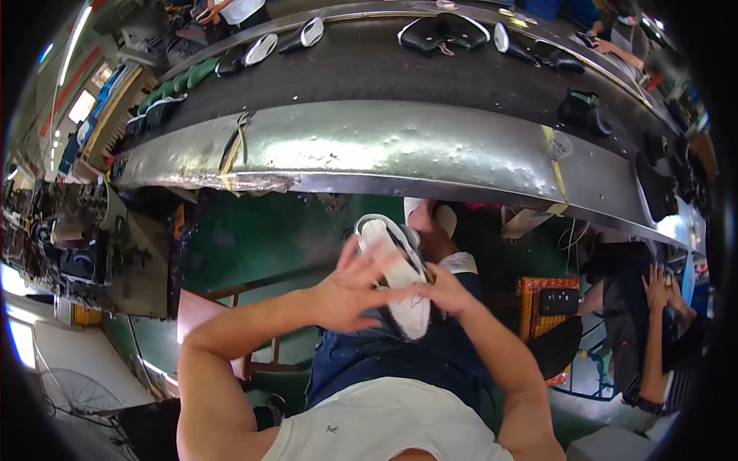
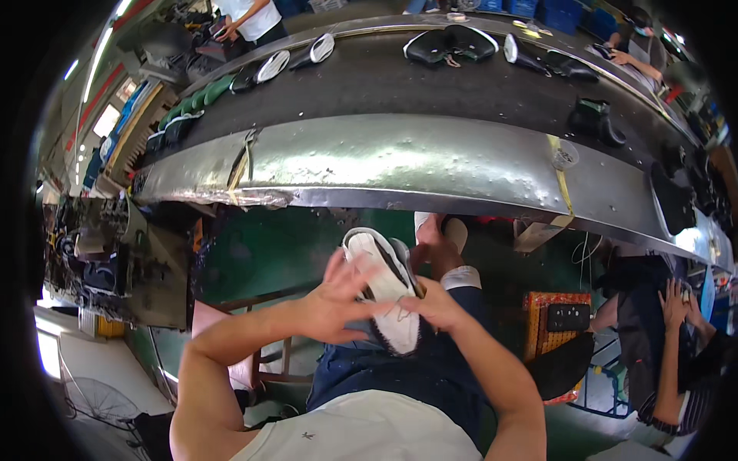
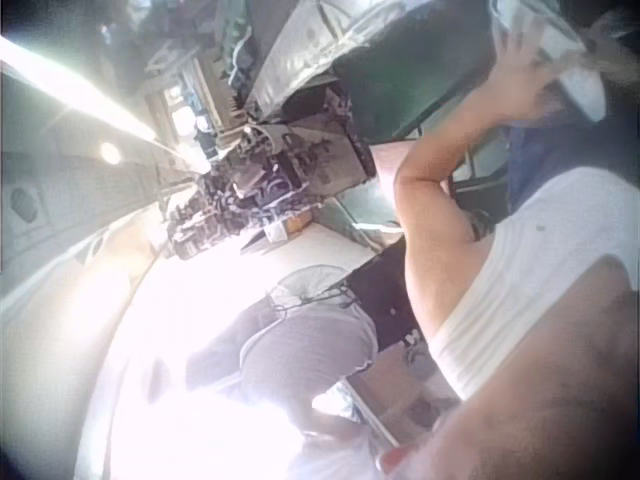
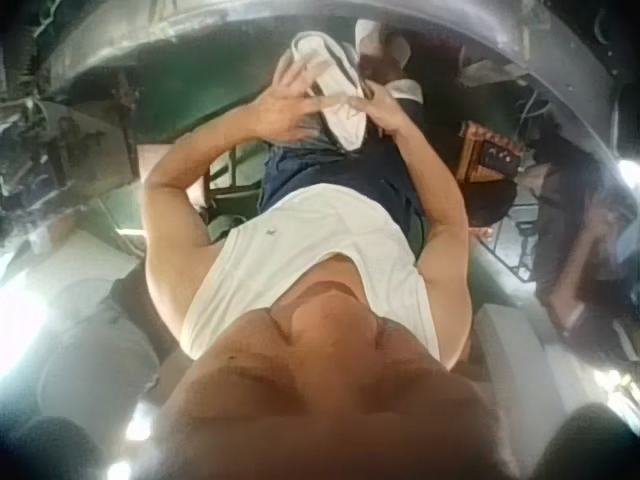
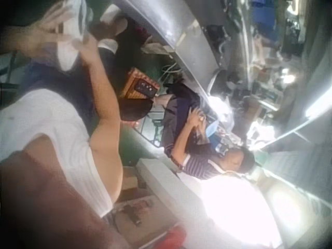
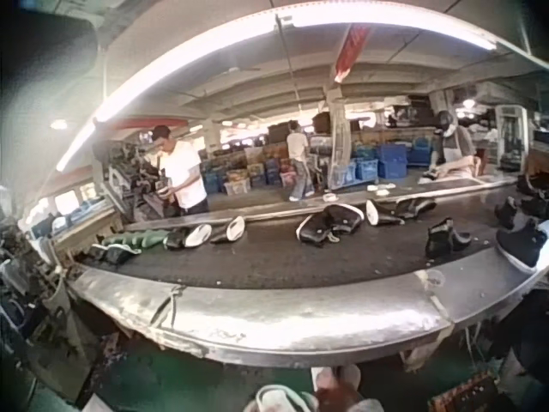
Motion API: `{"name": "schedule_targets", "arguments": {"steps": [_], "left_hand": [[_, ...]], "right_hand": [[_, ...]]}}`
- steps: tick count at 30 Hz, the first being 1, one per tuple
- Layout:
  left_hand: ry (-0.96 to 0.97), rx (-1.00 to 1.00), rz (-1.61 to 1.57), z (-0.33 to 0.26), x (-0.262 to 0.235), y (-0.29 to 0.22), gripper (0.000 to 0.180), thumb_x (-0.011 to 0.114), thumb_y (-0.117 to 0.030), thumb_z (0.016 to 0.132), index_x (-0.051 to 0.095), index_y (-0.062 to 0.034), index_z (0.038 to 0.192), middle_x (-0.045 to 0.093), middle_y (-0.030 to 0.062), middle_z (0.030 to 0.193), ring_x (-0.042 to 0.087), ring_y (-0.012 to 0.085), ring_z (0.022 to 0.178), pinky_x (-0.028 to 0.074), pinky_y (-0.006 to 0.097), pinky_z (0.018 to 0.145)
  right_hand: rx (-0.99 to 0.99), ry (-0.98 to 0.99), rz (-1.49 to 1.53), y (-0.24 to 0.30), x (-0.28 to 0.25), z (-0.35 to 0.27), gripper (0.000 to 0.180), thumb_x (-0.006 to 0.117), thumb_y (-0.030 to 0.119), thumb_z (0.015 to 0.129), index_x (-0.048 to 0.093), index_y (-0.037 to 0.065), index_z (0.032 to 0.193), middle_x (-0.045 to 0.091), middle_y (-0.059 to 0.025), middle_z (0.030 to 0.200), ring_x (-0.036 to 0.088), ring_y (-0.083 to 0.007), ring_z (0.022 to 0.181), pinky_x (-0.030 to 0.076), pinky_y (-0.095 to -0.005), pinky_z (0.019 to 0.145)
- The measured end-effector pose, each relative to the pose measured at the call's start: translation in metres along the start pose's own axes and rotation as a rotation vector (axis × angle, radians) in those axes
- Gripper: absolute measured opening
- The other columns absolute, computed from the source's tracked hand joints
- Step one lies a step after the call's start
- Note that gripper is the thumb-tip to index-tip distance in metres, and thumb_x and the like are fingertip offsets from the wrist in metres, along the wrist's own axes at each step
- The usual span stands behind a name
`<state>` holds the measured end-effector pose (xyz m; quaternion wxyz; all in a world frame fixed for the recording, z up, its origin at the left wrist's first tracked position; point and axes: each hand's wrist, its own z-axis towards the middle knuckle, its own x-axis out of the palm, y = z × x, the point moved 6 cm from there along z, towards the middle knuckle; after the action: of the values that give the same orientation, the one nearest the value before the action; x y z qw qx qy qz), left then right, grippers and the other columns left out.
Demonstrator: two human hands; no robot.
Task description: Manually trimming excess material and finishing soles on leather boots using specialized hand tools at a factory conveyor belt.
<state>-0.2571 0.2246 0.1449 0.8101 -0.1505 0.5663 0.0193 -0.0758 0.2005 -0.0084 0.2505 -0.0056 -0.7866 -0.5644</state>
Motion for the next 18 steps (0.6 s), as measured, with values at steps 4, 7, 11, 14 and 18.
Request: {"name": "schedule_targets", "arguments": {"steps": [4,7,11,14,18], "left_hand": [[-0.542,-0.706,-0.787,-0.071,0.064,0.089,0.096,0.089,-0.031,0.077,0.036,-0.0052,0.153,0.030,0.0216,0.156,0.033,0.0309,0.146,0.027,0.045,0.120],[-0.462,-0.980,-1.335,-0.075,0.109,0.101,0.080,0.080,-0.017,0.089,0.033,-0.0045,0.153,0.043,0.0140,0.148,0.044,0.0214,0.136,0.038,0.033,0.113],[-0.538,-0.831,-1.261,-0.087,0.122,0.090,0.066,0.070,-0.006,0.095,0.035,-0.0033,0.151,0.050,0.0083,0.142,0.051,0.0160,0.128,0.042,0.031,0.109],[-0.585,-0.807,-1.259,-0.084,0.117,0.083,0.065,0.067,-0.011,0.098,0.034,-0.0025,0.153,0.048,0.0109,0.145,0.048,0.0179,0.130,0.040,0.033,0.111],[-0.444,-0.768,-1.143,-0.084,0.120,0.081,0.059,0.058,-0.018,0.104,0.033,-0.0030,0.155,0.043,0.0127,0.151,0.043,0.0204,0.138,0.034,0.034,0.116]], "right_hand": [[-0.014,-0.083,-0.224,-0.040,0.035,0.012,0.062,0.084,0.022,0.085,0.054,-0.003,0.133,0.069,-0.0083,0.116,0.063,-0.0157,0.106,0.052,-0.0331,0.094],[-0.035,-0.142,-0.335,-0.060,0.037,0.009,0.059,0.085,0.025,0.084,0.055,-0.001,0.128,0.070,-0.0093,0.109,0.065,-0.0169,0.096,0.053,-0.0331,0.088],[-0.088,-0.096,-0.713,-0.031,0.036,-0.005,0.056,0.083,0.026,0.085,0.056,0.000,0.126,0.069,-0.0121,0.101,0.067,-0.0166,0.087,0.054,-0.0338,0.083],[0.102,-0.047,-0.476,-0.021,0.033,-0.019,0.048,0.074,0.020,0.093,0.054,0.001,0.132,0.069,-0.0084,0.104,0.064,-0.0136,0.089,0.052,-0.0304,0.080],[0.217,-0.182,-0.140,-0.005,0.035,-0.056,0.040,0.059,0.013,0.101,0.051,0.001,0.138,0.069,-0.0050,0.106,0.063,-0.0113,0.081,0.052,-0.0290,0.074]]}}
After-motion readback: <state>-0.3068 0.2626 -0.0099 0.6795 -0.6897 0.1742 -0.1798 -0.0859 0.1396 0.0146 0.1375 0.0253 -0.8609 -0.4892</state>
